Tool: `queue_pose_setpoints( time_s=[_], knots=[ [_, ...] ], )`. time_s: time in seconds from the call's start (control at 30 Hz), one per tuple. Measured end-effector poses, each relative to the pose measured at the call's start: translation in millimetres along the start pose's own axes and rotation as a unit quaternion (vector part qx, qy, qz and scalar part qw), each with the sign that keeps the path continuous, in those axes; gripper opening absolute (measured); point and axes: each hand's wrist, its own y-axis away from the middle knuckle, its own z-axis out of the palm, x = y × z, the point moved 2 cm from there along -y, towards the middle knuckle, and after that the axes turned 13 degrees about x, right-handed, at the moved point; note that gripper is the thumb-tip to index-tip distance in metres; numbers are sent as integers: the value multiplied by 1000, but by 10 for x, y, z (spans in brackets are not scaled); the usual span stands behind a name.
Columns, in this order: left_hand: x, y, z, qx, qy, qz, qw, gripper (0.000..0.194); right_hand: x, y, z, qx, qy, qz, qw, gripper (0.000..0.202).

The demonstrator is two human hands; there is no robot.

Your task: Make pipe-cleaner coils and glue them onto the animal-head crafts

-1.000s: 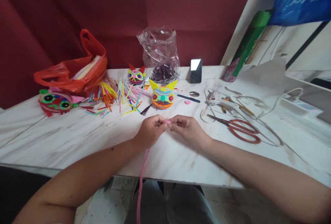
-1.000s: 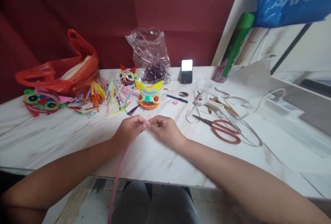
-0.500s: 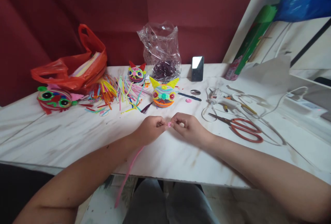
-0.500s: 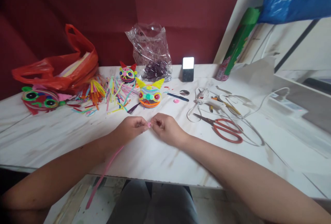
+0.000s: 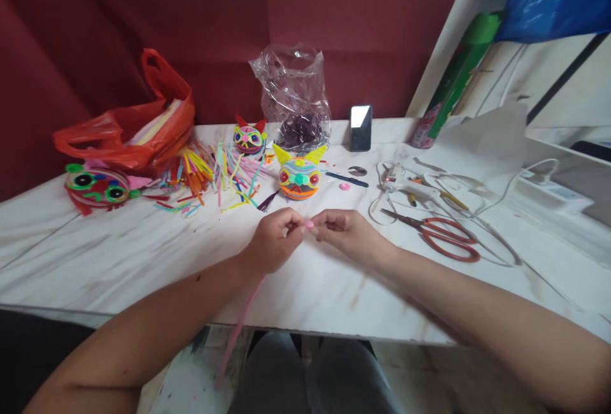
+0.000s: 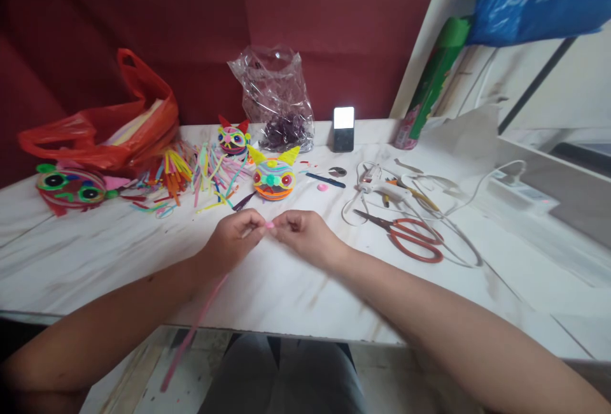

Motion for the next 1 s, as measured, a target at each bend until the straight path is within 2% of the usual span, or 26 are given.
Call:
queue_pose_setpoints(
  time_s=[0.1,0.2,0.53,0.6,0.73,0.8,0.9,1.0],
  knots=[
    [29,17,11,34,47,-55,997,13,3,23,43,51,-73,40,995,33],
    [47,45,44,52,68,-68,994,10,14,59,81,89,-83,44,992,34],
    [38,50,86,50,47,-77,995,10,56,78,95,116,-42,-20,992,28],
    [29,38,80,32,43,-99,994,10,73,66,87,109,-25,-30,993,26],
    [-5,-1,53,-56,31,-149,987,18,85,21,45,82,26,-62,994,21],
    [-20,-19,27,-68,8,-126,990,19,60,0,12,64,66,-92,991,17],
    [-26,-18,11,-55,-37,-28,997,14,-7,-9,-37,20,142,-151,978,11],
    [-33,22,44,-87,-60,33,994,13,-52,16,-53,-46,201,-211,956,10]
  ],
)
